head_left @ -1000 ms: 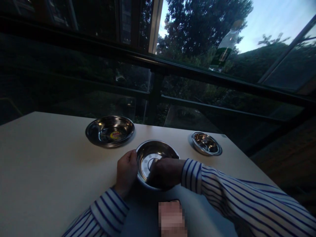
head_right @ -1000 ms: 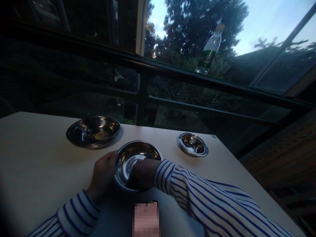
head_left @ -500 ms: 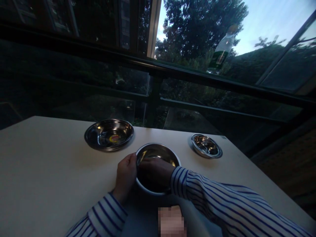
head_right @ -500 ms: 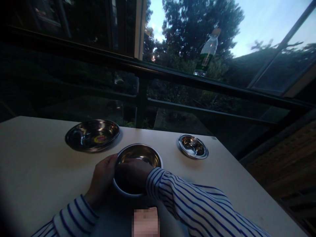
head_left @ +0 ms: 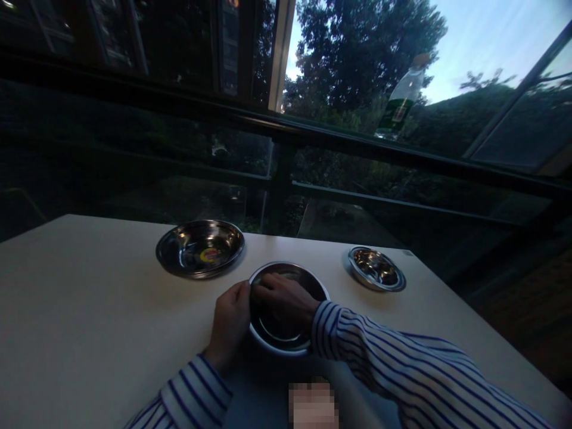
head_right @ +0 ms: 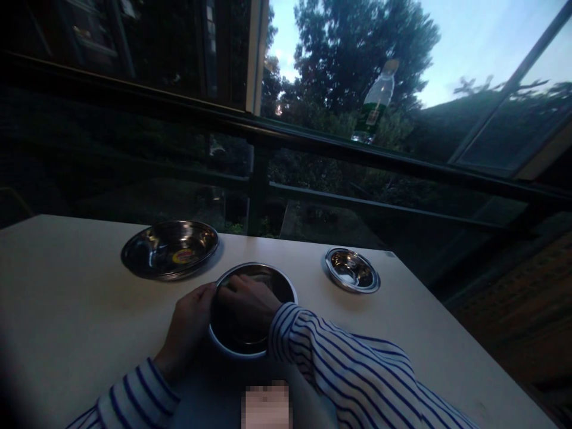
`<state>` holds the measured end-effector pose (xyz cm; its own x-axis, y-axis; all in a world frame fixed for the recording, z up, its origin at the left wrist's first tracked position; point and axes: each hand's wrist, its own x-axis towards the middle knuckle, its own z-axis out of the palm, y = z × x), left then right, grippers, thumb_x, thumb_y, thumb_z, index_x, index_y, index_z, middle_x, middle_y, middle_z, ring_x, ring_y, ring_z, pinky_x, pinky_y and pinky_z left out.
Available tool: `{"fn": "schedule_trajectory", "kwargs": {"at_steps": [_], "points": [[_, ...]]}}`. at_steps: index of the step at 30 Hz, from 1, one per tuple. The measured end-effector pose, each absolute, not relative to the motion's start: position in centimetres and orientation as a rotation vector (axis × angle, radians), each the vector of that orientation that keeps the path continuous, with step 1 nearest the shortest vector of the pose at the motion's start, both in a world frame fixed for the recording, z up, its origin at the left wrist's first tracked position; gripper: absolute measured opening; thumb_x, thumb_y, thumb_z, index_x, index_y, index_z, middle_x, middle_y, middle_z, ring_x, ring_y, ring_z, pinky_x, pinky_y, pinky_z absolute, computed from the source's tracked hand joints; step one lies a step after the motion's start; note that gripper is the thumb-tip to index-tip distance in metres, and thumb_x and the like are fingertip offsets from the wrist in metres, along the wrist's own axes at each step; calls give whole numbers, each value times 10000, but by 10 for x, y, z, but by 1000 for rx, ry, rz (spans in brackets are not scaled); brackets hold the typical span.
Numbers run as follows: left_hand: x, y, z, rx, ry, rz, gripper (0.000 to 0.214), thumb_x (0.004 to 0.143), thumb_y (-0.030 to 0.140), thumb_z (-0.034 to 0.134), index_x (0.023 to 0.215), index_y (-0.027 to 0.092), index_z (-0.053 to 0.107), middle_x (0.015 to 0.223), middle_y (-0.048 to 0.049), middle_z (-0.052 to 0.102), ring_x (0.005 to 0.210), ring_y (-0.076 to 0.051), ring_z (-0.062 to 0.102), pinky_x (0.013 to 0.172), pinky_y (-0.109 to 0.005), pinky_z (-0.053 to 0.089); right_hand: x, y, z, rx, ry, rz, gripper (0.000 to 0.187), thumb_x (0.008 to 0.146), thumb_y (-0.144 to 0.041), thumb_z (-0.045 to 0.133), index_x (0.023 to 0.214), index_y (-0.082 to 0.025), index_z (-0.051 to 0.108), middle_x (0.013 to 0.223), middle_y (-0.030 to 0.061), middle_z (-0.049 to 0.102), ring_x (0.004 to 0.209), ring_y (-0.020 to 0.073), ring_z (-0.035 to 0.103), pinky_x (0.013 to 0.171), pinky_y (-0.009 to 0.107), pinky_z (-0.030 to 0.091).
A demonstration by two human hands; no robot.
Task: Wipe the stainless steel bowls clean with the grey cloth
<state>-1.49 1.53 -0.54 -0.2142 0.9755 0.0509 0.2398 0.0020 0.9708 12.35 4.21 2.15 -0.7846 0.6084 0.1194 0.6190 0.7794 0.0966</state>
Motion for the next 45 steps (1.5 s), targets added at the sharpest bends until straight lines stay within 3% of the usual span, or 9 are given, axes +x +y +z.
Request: {"fn": "schedule_trajectory", "kwargs": {"at_steps": [3, 9, 17, 23, 32, 36, 41, 45], "points": [[-16, 17, -8, 1269, 1471, 1271, 333, 766, 412, 426, 724, 142, 617, 626, -22, 610, 640, -186, 572, 593, -273, 435, 121, 44, 24, -896, -2889, -328, 216, 906, -232, 370, 1069, -184, 504, 979, 77, 520, 850, 181, 473, 630, 267, 411], [-18, 17, -9, 1235, 1466, 1270, 346, 762, 411, 435, 752, 127, 632, 664, -47, 647, 674, -203, 597, 593, -277, 445, 132, 57, 45, -1161, -2885, -595, 187, 891, -210, 397, 989, -160, 548, 972, 93, 542, 882, 223, 494, 679, 331, 442], [-15, 14, -6, 1272, 1546, 1268, 342, 767, 412, 422, 716, 135, 615, 607, -33, 622, 635, -197, 589, 564, -269, 438, 160, 47, 51, -1301, -3039, -589, 182, 863, -166, 435, 850, -128, 613, 921, 118, 584, 840, 237, 528, 615, 332, 463], [-16, 16, -5, 1277, 1444, 1243, 335, 747, 406, 437, 748, 130, 627, 643, -34, 642, 661, -204, 604, 593, -281, 455, 137, 59, 49, -957, -3162, -558, 233, 907, -190, 367, 1015, -148, 569, 1015, 103, 557, 939, 200, 490, 732, 328, 441], [-15, 13, -6, 1268, 1491, 1261, 336, 759, 416, 440, 736, 136, 623, 627, -36, 635, 638, -194, 594, 558, -264, 438, 151, 50, 44, -1225, -3246, -386, 242, 870, -130, 385, 947, -92, 611, 956, 143, 622, 906, 239, 574, 711, 349, 461], [-14, 12, -6, 1279, 1512, 1273, 328, 759, 409, 432, 701, 139, 609, 570, -16, 594, 595, -179, 565, 528, -250, 414, 151, 38, 51, -1413, -3276, -203, 176, 786, -136, 506, 899, -96, 634, 900, 147, 657, 813, 251, 631, 625, 321, 485], [-13, 11, -5, 1281, 1525, 1258, 330, 765, 416, 422, 652, 150, 582, 541, -5, 568, 564, -164, 542, 513, -240, 397, 153, 28, 54, -1464, -3281, 113, 256, 678, -119, 616, 931, -137, 640, 825, 109, 678, 743, 241, 648, 581, 302, 491], [-11, 9, -1, 1303, 1547, 1267, 329, 764, 397, 413, 603, 157, 570, 520, -2, 562, 523, -148, 508, 491, -233, 376, 148, 20, 38, -1429, -3144, 408, 205, 762, -199, 613, 963, -156, 613, 891, 61, 643, 784, 193, 617, 667, 329, 502]]}}
